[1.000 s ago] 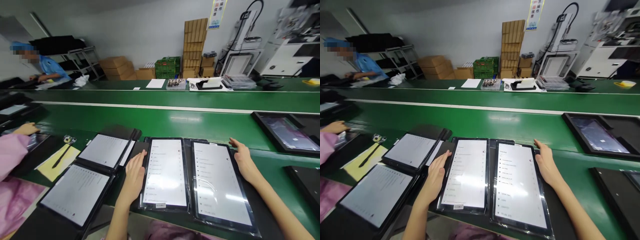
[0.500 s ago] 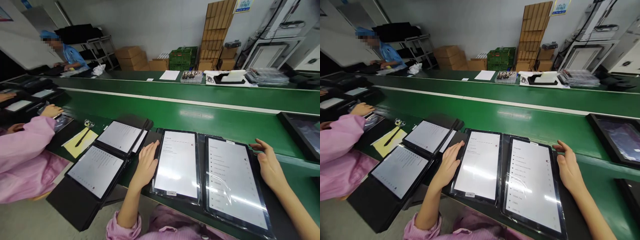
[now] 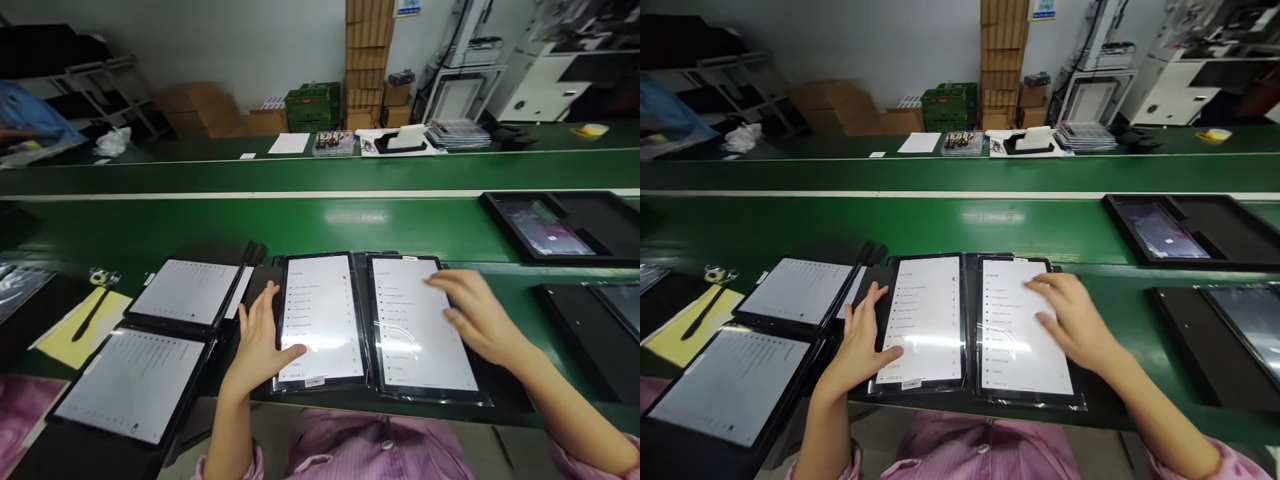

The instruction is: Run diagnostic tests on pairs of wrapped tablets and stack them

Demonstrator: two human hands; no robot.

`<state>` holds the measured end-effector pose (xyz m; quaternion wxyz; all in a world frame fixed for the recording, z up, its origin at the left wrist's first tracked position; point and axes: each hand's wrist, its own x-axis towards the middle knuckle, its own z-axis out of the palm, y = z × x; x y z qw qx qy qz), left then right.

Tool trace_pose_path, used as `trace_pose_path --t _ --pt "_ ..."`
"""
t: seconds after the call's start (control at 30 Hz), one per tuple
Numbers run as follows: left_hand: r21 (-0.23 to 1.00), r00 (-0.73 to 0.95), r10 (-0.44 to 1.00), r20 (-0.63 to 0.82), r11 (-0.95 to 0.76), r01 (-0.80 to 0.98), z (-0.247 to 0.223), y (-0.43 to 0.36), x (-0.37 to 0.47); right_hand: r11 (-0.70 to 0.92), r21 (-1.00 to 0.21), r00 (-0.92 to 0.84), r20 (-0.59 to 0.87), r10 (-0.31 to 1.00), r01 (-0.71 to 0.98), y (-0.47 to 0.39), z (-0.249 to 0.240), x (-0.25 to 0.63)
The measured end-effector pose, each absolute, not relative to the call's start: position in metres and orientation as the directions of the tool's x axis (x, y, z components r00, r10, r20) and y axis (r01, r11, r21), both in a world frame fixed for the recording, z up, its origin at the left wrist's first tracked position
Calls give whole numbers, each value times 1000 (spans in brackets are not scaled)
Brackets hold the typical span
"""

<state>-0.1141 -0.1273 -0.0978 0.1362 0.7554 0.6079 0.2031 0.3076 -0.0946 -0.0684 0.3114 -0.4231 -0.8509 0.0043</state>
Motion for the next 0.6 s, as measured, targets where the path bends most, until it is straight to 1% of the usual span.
trace_pose_path --t 0.03,0.1,0.17,0.23,0.3,0.37,0.43,0.5,0.53,0.6 --pt "475 184 971 154 -236 848 -98 -127 -115 690 -210 -554 459 695 692 -102 -63 296" --pt "544 174 969 176 -243 803 -100 -125 -118 735 -112 -667 346 659 669 -112 -56 273" --pt "600 149 973 178 -227 767 -101 -124 -119 747 -55 -705 292 647 663 -116 -55 259" --pt "615 120 979 165 -197 763 -100 -124 -118 746 -44 -709 277 648 665 -118 -55 262" --pt "613 96 986 134 -159 774 -99 -125 -116 734 -78 -685 305 662 674 -121 -54 283" --pt "618 88 991 100 -131 775 -97 -126 -115 699 -162 -608 383 695 697 -129 -52 313" --pt "621 102 992 72 -124 774 -95 -127 -113 605 -304 -448 451 772 736 -139 -52 343" --pt "606 111 992 60 -125 786 -94 -128 -112 490 -410 -312 429 848 769 -148 -58 364" --pt "594 108 992 59 -122 795 -94 -128 -111 457 -423 -279 419 864 782 -152 -63 368" --pt "574 93 994 61 -111 811 -94 -129 -109 453 -378 -287 419 861 808 -155 -76 367"
